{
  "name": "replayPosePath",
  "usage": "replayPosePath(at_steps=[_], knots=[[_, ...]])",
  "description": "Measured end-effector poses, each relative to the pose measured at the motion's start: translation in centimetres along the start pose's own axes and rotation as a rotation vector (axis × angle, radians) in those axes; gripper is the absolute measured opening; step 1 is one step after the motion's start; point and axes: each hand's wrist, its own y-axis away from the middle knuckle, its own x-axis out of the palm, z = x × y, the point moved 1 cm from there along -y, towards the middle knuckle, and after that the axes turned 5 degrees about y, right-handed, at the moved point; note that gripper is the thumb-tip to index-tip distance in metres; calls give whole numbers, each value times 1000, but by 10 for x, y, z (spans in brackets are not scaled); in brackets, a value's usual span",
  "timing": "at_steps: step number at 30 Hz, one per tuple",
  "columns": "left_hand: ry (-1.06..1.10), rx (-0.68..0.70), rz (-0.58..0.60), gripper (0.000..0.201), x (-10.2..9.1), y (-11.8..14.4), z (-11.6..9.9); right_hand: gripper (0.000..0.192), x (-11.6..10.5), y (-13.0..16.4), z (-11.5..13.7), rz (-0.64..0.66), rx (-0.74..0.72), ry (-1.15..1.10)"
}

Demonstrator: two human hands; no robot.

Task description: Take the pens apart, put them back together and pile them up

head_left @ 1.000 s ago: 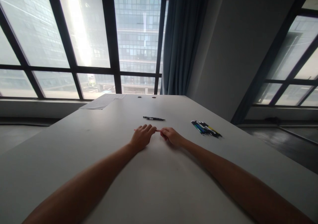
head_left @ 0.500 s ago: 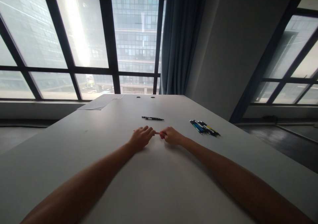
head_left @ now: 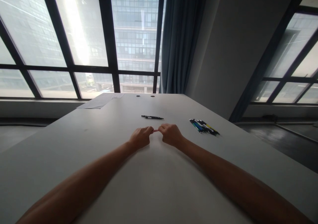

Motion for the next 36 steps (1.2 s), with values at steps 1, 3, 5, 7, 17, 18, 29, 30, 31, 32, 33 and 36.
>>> replayPosePath(at_steps=[1,3,5,7,17,18,29,30,31,32,33,36], knots=[[24,-1,-3,18,0,0,0,29,-1,0,-1,-1,-31,25],[43,6,-6,17,0,-1,2,28,-1,1,-3,-8,-56,26],[31,37,-26,18,0,0,4,23,-1,2,-7,-26,-40,-62],[-4,101,-67,20,-1,0,7,16,0,2,-13,-43,-6,-250],[-23,285,-324,20,4,0,22,27,16,-5,-20,229,252,-1443],[-11,289,-331,19,4,0,22,27,18,-5,-19,228,261,-1487],[62,313,-305,19,-1,-1,24,32,13,-1,-7,37,216,-1309],[64,316,-296,19,-2,-1,25,32,11,-1,-5,28,208,-1271],[67,318,-286,20,-3,-1,25,32,9,0,-3,18,199,-1230],[74,320,-275,21,-5,-1,26,32,8,1,-2,1,191,-1186],[85,320,-260,21,-6,-1,27,32,7,2,-1,-19,181,-1138],[143,309,-188,23,-8,-1,29,31,3,4,2,-111,102,-966]])
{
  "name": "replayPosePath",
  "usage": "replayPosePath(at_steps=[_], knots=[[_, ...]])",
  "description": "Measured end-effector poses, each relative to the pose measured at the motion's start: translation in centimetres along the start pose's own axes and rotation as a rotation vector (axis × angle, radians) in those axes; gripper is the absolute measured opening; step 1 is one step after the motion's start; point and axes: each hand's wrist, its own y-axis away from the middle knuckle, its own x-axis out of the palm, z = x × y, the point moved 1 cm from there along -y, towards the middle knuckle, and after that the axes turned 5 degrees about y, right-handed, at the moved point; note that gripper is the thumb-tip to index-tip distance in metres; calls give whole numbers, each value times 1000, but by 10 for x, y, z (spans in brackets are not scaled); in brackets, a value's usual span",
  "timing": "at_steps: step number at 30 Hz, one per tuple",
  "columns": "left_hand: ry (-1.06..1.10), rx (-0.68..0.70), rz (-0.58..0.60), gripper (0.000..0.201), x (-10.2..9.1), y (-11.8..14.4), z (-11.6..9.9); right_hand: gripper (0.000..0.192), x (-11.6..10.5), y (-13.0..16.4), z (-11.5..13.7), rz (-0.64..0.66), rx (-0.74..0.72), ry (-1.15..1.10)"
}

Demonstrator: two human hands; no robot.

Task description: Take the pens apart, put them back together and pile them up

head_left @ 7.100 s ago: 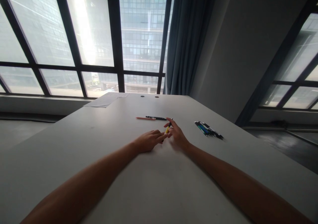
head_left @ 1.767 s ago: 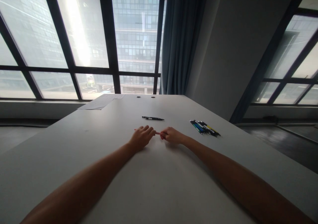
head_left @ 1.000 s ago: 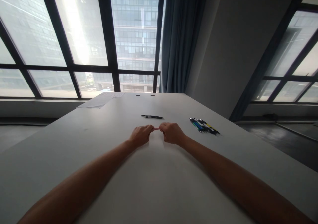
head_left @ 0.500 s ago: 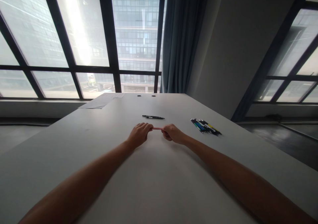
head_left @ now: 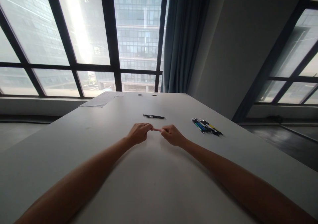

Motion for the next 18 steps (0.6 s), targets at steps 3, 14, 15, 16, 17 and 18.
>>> replayPosePath(at_steps=[3,14,15,16,17,18], knots=[[63,-66,52,24,-1,0,1,29,-5,1,4,17,-217,180],[-71,-165,122,22,11,-1,-14,28,-10,-5,-20,106,-192,251],[-94,-187,140,22,12,-1,-14,26,-9,-5,-22,87,-191,251],[-113,-209,154,22,12,0,-15,25,-8,-4,-24,61,-183,247],[-126,-232,163,22,12,0,-15,25,-6,-4,-26,33,-166,236],[-134,-252,166,22,12,0,-15,25,-4,-3,-28,8,-140,222]])
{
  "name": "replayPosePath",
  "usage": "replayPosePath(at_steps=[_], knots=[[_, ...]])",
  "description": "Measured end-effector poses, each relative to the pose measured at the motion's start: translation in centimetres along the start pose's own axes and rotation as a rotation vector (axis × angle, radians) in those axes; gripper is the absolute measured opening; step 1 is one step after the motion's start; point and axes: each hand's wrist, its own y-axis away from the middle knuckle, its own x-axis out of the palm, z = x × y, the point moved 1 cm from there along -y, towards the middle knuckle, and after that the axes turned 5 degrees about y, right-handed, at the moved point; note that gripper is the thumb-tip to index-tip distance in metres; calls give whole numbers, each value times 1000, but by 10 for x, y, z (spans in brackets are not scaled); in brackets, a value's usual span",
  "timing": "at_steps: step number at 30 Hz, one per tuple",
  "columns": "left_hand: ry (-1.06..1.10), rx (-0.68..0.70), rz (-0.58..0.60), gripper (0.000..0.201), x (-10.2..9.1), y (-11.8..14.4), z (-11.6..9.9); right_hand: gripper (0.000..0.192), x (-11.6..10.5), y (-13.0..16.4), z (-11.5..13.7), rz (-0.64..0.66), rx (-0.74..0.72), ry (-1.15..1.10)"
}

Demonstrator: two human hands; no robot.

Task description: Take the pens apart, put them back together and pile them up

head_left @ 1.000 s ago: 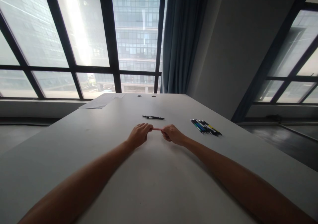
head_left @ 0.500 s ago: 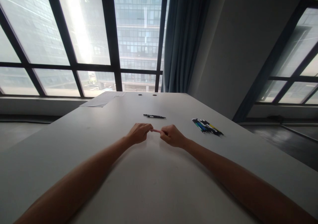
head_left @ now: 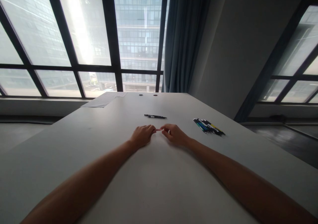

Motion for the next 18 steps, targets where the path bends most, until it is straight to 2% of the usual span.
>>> replayPosePath(at_steps=[6,13,18], knots=[[7,-24,-3,25,2,1,-1,41,10,1,-6,-25,161,-93],[-14,-42,-3,24,2,1,-4,22,15,2,-1,-114,187,-105],[-12,-57,-1,25,2,1,-4,28,18,2,-4,-123,229,-146]])
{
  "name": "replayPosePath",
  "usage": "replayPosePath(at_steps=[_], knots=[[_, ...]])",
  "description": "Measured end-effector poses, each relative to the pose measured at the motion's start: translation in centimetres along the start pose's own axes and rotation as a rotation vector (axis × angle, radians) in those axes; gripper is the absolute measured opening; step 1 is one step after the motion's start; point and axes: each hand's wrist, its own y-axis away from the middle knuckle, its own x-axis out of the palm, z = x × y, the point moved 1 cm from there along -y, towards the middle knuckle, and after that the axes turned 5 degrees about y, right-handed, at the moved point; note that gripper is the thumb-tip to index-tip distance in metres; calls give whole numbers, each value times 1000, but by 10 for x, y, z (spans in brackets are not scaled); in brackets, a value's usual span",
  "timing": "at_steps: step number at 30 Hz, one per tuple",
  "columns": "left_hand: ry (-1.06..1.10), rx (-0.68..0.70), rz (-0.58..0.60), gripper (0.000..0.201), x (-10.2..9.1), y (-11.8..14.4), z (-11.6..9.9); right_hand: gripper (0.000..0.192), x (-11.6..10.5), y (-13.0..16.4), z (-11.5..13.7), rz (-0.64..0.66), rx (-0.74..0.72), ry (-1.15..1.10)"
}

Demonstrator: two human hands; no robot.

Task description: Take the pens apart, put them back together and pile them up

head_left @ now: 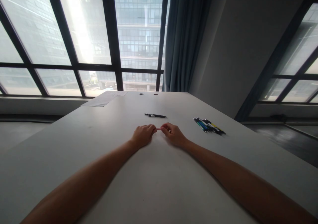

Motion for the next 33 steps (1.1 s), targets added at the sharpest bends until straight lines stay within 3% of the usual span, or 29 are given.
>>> replayPosePath(at_steps=[3,10,18,28,33], knots=[[-3,-3,13,24,-1,0,-1,34,1,-1,0,13,10,17],[-8,2,2,25,0,1,-1,23,0,0,1,-46,-25,17],[-5,6,-5,25,1,1,1,37,0,1,3,1,0,45],[-1,4,-8,23,-1,0,0,16,0,1,2,-84,-36,28],[-5,-4,-7,25,1,1,1,27,1,0,-2,-78,-9,32]])
